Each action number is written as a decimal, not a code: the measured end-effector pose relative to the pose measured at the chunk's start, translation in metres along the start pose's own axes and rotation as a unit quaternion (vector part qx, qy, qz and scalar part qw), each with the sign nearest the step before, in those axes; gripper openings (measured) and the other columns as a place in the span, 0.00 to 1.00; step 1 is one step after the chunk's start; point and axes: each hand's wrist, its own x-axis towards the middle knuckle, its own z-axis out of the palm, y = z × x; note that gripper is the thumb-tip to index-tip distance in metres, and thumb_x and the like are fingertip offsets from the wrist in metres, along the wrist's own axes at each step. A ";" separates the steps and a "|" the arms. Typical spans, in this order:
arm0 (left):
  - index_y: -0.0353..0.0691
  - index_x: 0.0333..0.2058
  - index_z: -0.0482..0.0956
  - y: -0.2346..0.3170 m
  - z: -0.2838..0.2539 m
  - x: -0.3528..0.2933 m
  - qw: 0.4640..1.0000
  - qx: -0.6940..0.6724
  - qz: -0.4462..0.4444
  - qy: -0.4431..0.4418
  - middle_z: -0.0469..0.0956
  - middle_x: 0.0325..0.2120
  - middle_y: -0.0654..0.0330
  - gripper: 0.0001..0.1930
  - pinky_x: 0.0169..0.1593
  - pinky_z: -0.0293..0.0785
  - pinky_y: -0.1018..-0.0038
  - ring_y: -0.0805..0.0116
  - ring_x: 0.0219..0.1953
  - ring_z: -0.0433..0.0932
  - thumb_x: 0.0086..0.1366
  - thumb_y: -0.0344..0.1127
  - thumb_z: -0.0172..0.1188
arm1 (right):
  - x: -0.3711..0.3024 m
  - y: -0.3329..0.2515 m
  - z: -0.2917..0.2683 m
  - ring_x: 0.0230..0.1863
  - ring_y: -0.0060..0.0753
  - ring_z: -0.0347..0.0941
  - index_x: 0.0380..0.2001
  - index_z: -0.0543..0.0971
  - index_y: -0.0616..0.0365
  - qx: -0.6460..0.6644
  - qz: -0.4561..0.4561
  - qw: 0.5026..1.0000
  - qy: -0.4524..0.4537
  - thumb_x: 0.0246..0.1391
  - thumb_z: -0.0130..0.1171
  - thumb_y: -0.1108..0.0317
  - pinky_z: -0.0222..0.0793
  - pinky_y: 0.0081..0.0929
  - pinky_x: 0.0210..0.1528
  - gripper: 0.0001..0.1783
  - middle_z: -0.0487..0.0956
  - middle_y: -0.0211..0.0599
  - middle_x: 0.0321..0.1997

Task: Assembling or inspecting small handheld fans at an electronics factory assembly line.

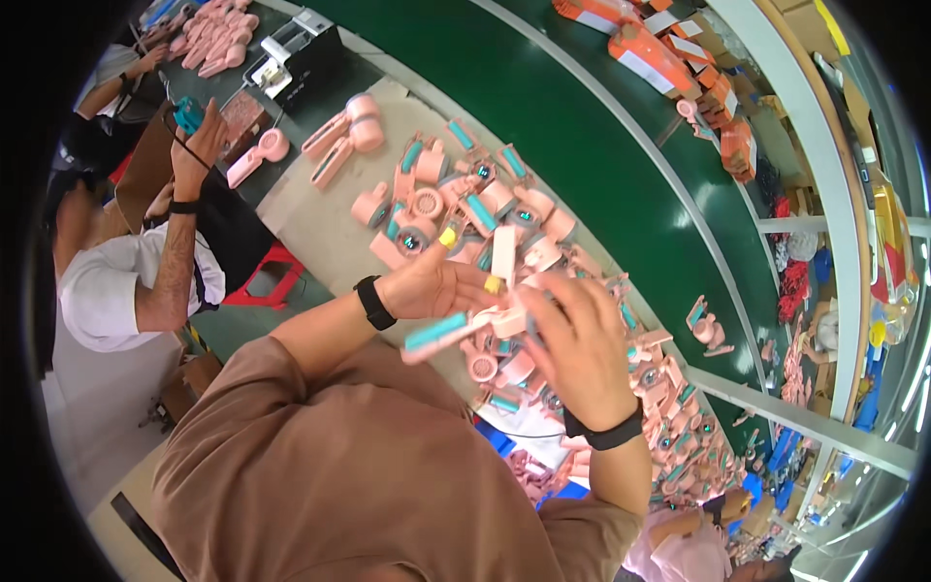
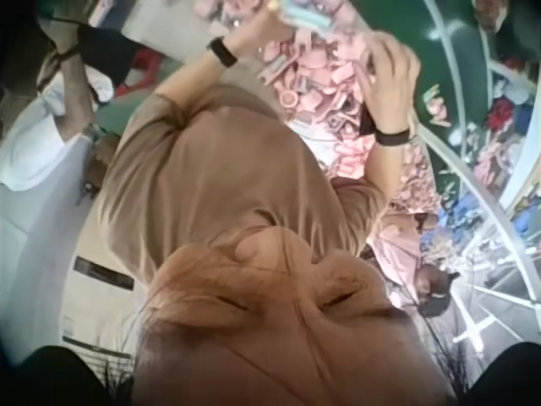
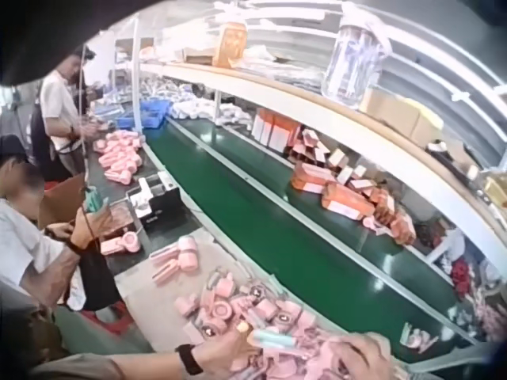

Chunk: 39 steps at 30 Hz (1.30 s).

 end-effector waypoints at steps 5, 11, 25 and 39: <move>0.34 0.48 0.68 -0.035 0.022 -0.032 0.998 -0.012 -0.030 -0.059 0.75 0.36 0.50 0.26 0.37 0.75 0.70 0.59 0.35 0.78 0.61 0.52 0.49 | -0.015 -0.037 0.014 0.51 0.45 0.61 0.46 0.71 0.52 0.003 -0.026 1.000 -0.005 0.29 0.65 0.76 0.60 0.37 0.52 0.33 0.67 0.35 0.51; 0.36 0.41 0.67 -0.031 0.047 -0.052 0.998 0.069 0.006 -0.001 0.74 0.33 0.52 0.16 0.28 0.77 0.76 0.61 0.30 0.79 0.60 0.40 0.55 | -0.050 -0.041 0.037 0.51 0.45 0.63 0.54 0.64 0.56 0.121 0.068 0.990 0.012 0.39 0.63 0.74 0.60 0.36 0.53 0.35 0.68 0.40 0.51; 0.35 0.36 0.67 -0.038 0.072 -0.055 0.900 0.418 -0.048 0.116 0.74 0.25 0.58 0.10 0.23 0.72 0.77 0.73 0.22 0.75 0.58 0.34 0.48 | -0.110 -0.055 0.077 0.53 0.43 0.64 0.48 0.62 0.55 0.267 0.089 0.940 0.193 0.29 0.71 0.75 0.65 0.37 0.51 0.40 0.65 0.42 0.50; 0.37 0.33 0.68 -0.043 0.092 -0.053 0.835 0.539 -0.049 0.096 0.73 0.18 0.62 0.08 0.20 0.65 0.80 0.78 0.18 0.70 0.56 0.34 0.49 | -0.127 -0.031 0.084 0.51 0.58 0.66 0.38 0.65 0.49 0.126 -0.049 0.968 0.211 0.28 0.72 0.77 0.68 0.47 0.48 0.32 0.65 0.36 0.49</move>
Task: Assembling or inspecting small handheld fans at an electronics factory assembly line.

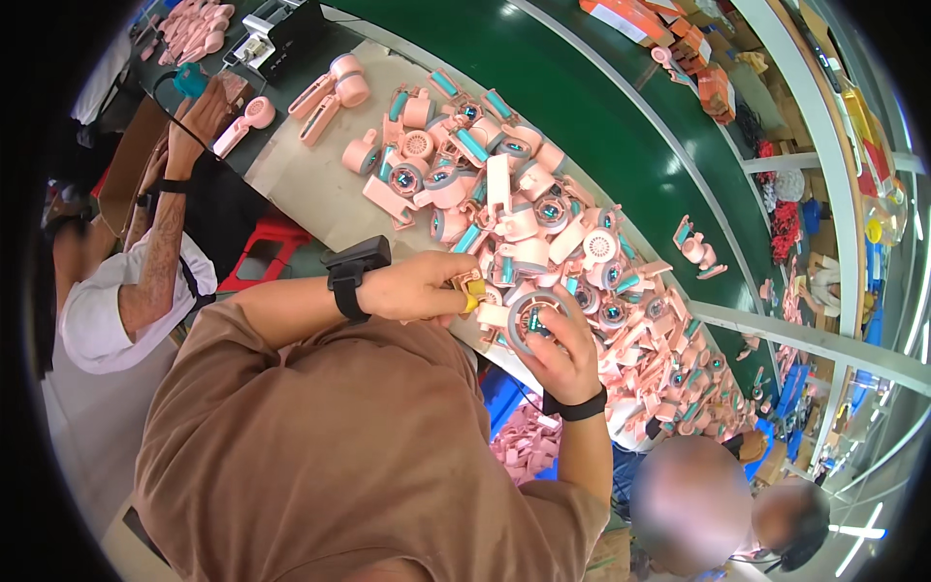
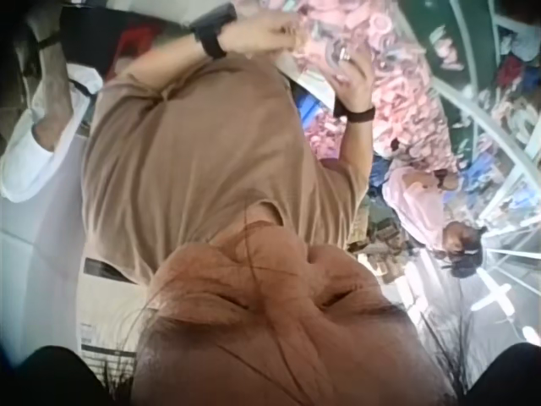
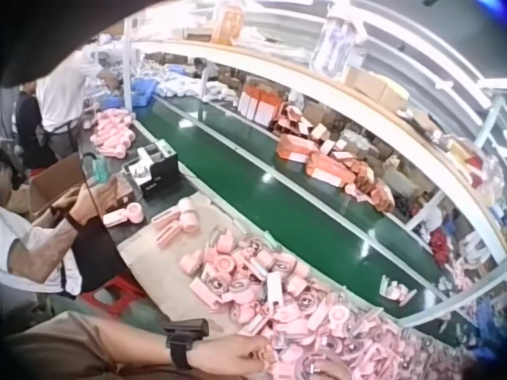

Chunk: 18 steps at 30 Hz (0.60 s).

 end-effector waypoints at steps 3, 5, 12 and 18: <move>0.36 0.33 0.68 -0.004 0.002 0.005 0.996 -0.086 -0.025 -0.003 0.73 0.19 0.61 0.08 0.22 0.67 0.76 0.75 0.19 0.71 0.54 0.33 0.51 | -0.002 0.006 -0.006 0.51 0.59 0.66 0.40 0.69 0.44 -0.019 -0.060 0.998 0.001 0.28 0.69 0.78 0.75 0.40 0.40 0.32 0.68 0.36 0.47; 0.35 0.33 0.69 -0.025 0.008 0.016 0.991 0.030 0.119 0.056 0.74 0.20 0.59 0.11 0.25 0.69 0.71 0.71 0.20 0.73 0.52 0.33 0.54 | -0.004 0.008 -0.011 0.51 0.59 0.66 0.40 0.70 0.44 -0.026 -0.060 0.998 -0.021 0.30 0.69 0.77 0.75 0.40 0.40 0.30 0.68 0.36 0.47; 0.36 0.35 0.70 -0.016 0.017 0.026 0.957 0.246 0.128 0.084 0.75 0.22 0.50 0.14 0.30 0.71 0.65 0.54 0.24 0.75 0.49 0.35 0.57 | 0.021 -0.008 -0.026 0.50 0.45 0.67 0.47 0.71 0.56 0.042 0.136 0.988 -0.067 0.32 0.71 0.63 0.66 0.36 0.49 0.34 0.69 0.41 0.47; 0.36 0.36 0.70 -0.017 0.029 0.045 0.933 0.336 0.112 0.062 0.75 0.24 0.48 0.15 0.30 0.71 0.63 0.51 0.26 0.76 0.49 0.34 0.56 | 0.017 -0.007 -0.027 0.42 0.41 0.71 0.51 0.70 0.50 0.003 0.277 0.951 -0.138 0.40 0.64 0.52 0.68 0.31 0.42 0.33 0.71 0.41 0.43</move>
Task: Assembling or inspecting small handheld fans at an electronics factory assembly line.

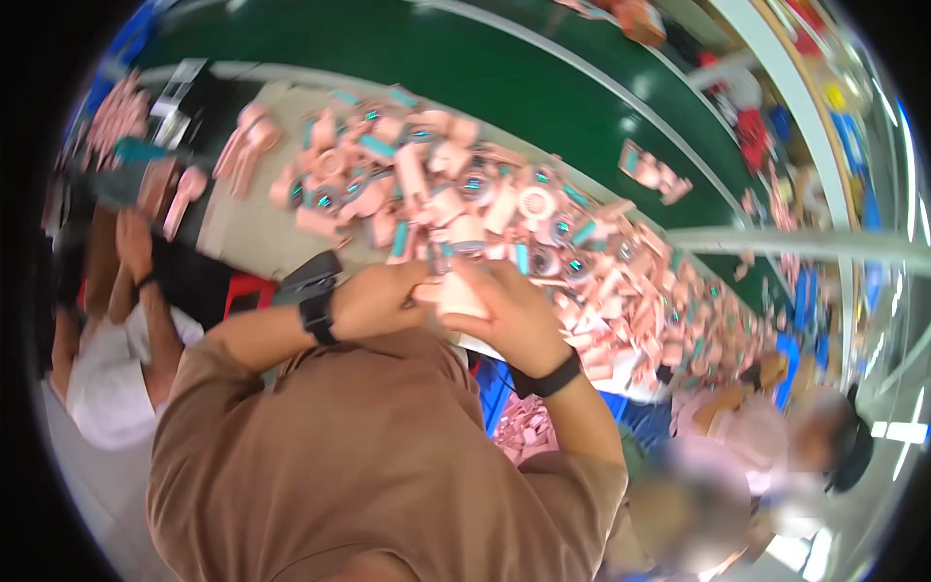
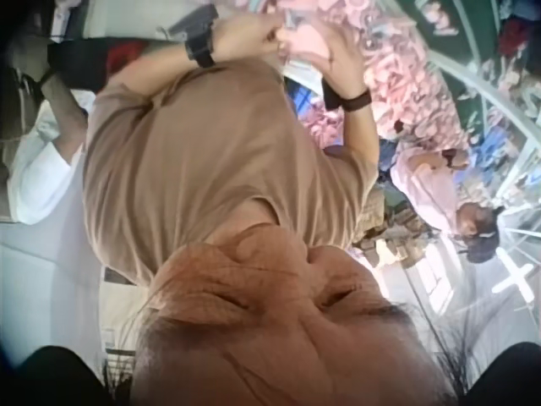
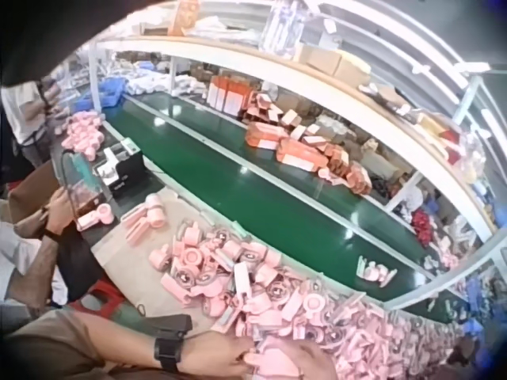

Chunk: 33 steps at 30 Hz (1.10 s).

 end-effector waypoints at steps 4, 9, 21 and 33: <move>0.35 0.38 0.68 0.014 -0.001 -0.001 0.998 -0.023 -0.026 -0.048 0.74 0.23 0.48 0.16 0.29 0.71 0.63 0.50 0.26 0.76 0.52 0.37 0.57 | -0.010 0.021 0.012 0.42 0.43 0.71 0.49 0.72 0.48 0.080 -0.015 0.997 0.005 0.39 0.65 0.52 0.69 0.32 0.42 0.31 0.72 0.41 0.42; 0.33 0.37 0.67 0.013 0.012 0.009 0.994 -0.005 -0.013 -0.112 0.73 0.25 0.48 0.14 0.31 0.70 0.70 0.58 0.27 0.75 0.53 0.34 0.56 | -0.032 0.032 0.016 0.34 0.44 0.70 0.48 0.72 0.47 0.116 -0.001 0.992 0.050 0.42 0.62 0.50 0.68 0.34 0.36 0.29 0.70 0.40 0.33; 0.34 0.34 0.69 0.006 0.032 0.033 0.945 -0.150 -0.086 -0.279 0.74 0.22 0.57 0.13 0.27 0.67 0.73 0.69 0.24 0.73 0.59 0.39 0.53 | -0.058 0.091 0.061 0.38 0.41 0.71 0.45 0.74 0.53 0.328 0.070 0.940 0.071 0.48 0.56 0.51 0.68 0.32 0.40 0.24 0.73 0.42 0.37; 0.37 0.43 0.71 -0.001 0.015 0.067 0.774 -0.607 -0.174 -0.054 0.74 0.36 0.63 0.17 0.43 0.70 0.73 0.73 0.39 0.73 0.62 0.44 0.52 | -0.116 0.269 0.009 0.58 0.43 0.59 0.44 0.74 0.43 -0.349 0.126 0.925 0.084 0.39 0.49 0.78 0.60 0.38 0.56 0.26 0.64 0.33 0.58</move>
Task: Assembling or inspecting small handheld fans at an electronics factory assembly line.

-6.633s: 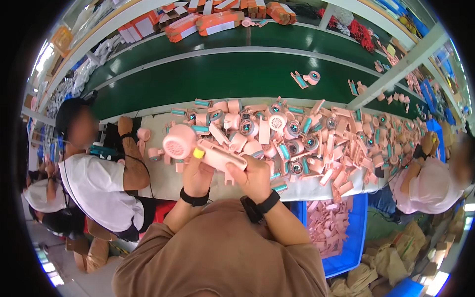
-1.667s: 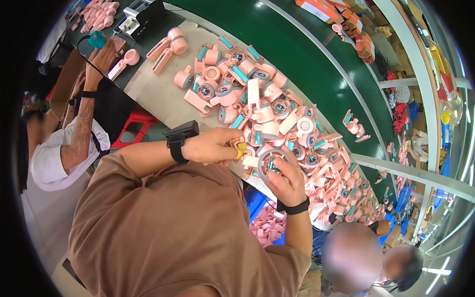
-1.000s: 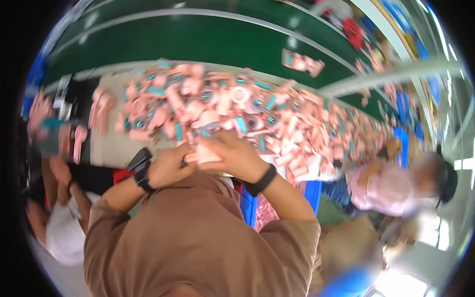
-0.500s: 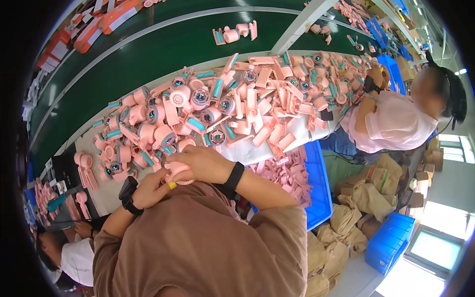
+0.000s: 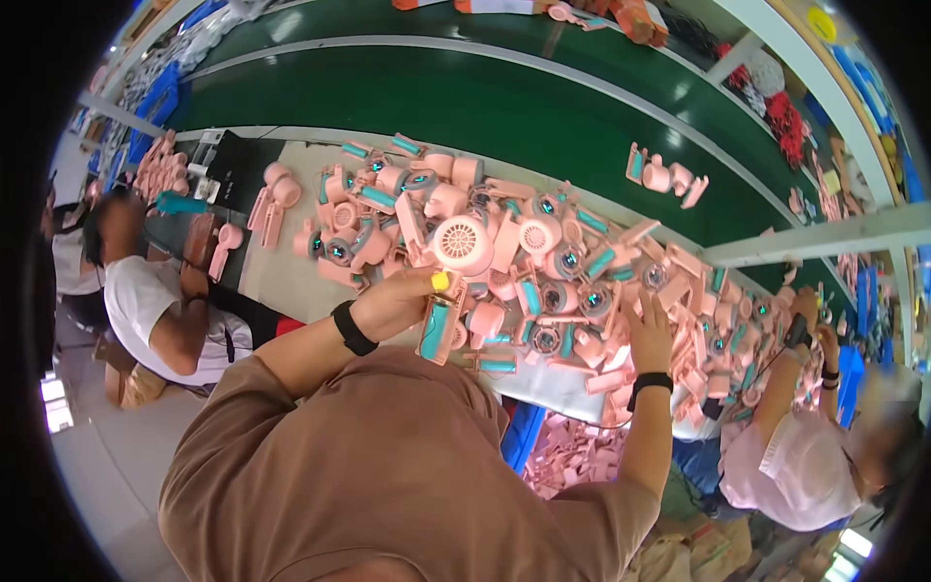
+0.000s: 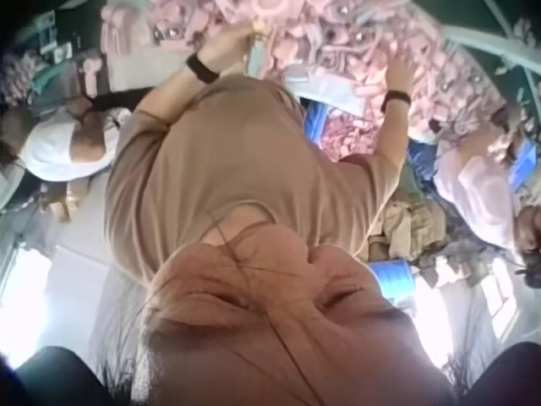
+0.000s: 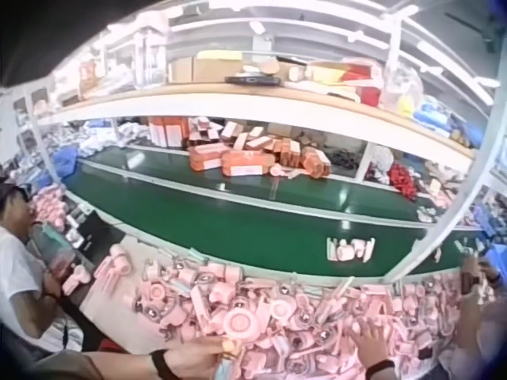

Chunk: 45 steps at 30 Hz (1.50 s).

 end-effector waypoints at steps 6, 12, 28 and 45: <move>0.36 0.44 0.73 0.005 -0.011 -0.015 0.998 0.042 0.005 0.040 0.76 0.38 0.58 0.16 0.40 0.74 0.74 0.70 0.36 0.77 0.61 0.40 0.53 | 0.007 0.005 -0.010 0.53 0.42 0.64 0.36 0.70 0.61 0.034 -0.030 0.995 0.086 0.39 0.58 0.73 0.62 0.38 0.53 0.17 0.68 0.41 0.51; 0.35 0.46 0.70 0.004 -0.017 -0.016 0.990 -0.049 0.114 0.063 0.75 0.40 0.57 0.15 0.40 0.76 0.71 0.67 0.37 0.77 0.62 0.34 0.52 | 0.005 -0.062 -0.026 0.26 0.23 0.65 0.37 0.68 0.58 0.636 0.204 0.730 0.148 0.55 0.51 0.57 0.63 0.20 0.28 0.15 0.71 0.27 0.29; 0.40 0.46 0.70 -0.005 -0.012 -0.046 0.964 -0.124 0.219 0.088 0.74 0.40 0.63 0.13 0.45 0.71 0.73 0.72 0.43 0.73 0.64 0.35 0.49 | 0.087 -0.261 -0.167 0.52 0.45 0.66 0.53 0.66 0.58 0.322 -0.110 0.927 0.158 0.38 0.63 0.69 0.64 0.35 0.52 0.34 0.70 0.43 0.52; 0.38 0.44 0.69 0.015 -0.024 -0.051 0.920 -0.127 0.361 0.084 0.73 0.43 0.56 0.12 0.49 0.70 0.65 0.63 0.45 0.73 0.61 0.30 0.51 | 0.082 -0.284 -0.149 0.27 0.15 0.68 0.45 0.69 0.67 0.775 0.115 0.621 -0.032 0.56 0.52 0.62 0.64 0.14 0.26 0.20 0.74 0.29 0.29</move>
